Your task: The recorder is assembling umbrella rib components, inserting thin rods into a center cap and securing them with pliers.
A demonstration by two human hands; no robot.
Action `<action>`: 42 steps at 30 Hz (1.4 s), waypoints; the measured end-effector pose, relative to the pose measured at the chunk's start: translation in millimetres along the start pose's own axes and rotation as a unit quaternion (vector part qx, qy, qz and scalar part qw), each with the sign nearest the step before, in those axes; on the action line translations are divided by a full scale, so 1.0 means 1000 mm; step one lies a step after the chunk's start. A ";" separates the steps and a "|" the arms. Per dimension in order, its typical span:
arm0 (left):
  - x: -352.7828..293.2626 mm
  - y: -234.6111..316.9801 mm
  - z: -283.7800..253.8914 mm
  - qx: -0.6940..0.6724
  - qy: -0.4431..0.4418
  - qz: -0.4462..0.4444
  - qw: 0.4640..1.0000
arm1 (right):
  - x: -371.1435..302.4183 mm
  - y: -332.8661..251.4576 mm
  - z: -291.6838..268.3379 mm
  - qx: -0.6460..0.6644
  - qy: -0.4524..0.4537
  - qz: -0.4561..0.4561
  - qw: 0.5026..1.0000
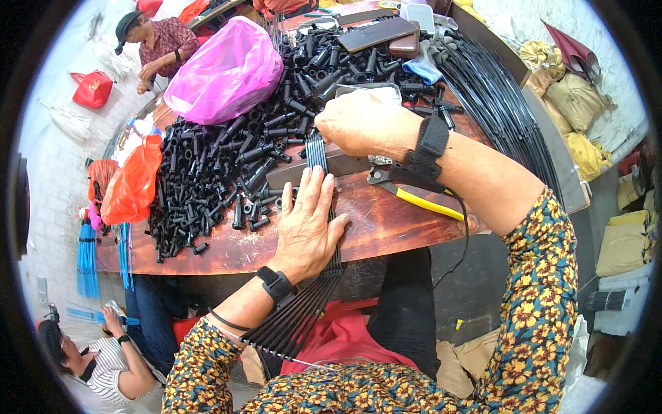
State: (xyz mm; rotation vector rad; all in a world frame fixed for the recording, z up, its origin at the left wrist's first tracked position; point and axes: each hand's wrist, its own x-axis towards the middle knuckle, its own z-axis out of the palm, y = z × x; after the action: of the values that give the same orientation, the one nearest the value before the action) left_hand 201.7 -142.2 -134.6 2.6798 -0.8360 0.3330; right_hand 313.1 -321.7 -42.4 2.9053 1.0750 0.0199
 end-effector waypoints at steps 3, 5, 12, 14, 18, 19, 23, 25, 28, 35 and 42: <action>-0.001 0.000 -0.001 -0.001 0.004 0.000 1.000 | 0.005 -0.005 -0.006 -0.039 -0.005 -0.013 0.999; -0.001 -0.001 0.000 -0.005 0.007 -0.001 1.000 | 0.009 -0.007 -0.008 -0.058 -0.015 -0.021 0.998; -0.003 -0.002 0.003 0.002 0.012 0.007 1.000 | 0.023 -0.013 -0.008 -0.155 0.150 -0.171 0.962; -0.003 -0.003 0.004 0.001 0.015 0.008 1.000 | 0.030 -0.023 -0.012 -0.234 0.140 -0.196 0.942; -0.002 -0.004 0.004 -0.007 0.018 0.011 1.000 | 0.048 -0.049 -0.008 -0.279 0.001 -0.116 0.953; -0.003 -0.004 0.004 -0.005 0.020 0.014 1.000 | 0.051 -0.059 -0.014 -0.283 -0.054 -0.104 0.952; -0.003 -0.004 0.001 -0.013 0.009 0.008 1.000 | 0.057 -0.081 -0.029 -0.299 -0.102 -0.085 0.945; -0.003 -0.003 0.001 -0.014 0.023 0.003 1.000 | 0.074 -0.072 0.000 -0.350 -0.148 -0.105 0.919; -0.002 -0.003 0.007 0.000 0.026 0.010 1.000 | 0.076 -0.032 0.013 -0.256 -0.027 -0.066 0.964; -0.004 -0.003 0.005 0.002 0.028 0.013 1.000 | 0.038 0.008 -0.030 -0.121 0.032 0.032 0.992; -0.002 -0.003 0.003 0.008 0.019 0.013 1.000 | 0.007 0.009 -0.011 0.085 -0.046 0.067 0.993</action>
State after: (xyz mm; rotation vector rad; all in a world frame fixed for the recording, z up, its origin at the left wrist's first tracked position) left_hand 202.0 -140.1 -138.8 2.6709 -0.8605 0.3987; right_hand 324.2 -323.3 -31.4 3.0890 0.9090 -0.2084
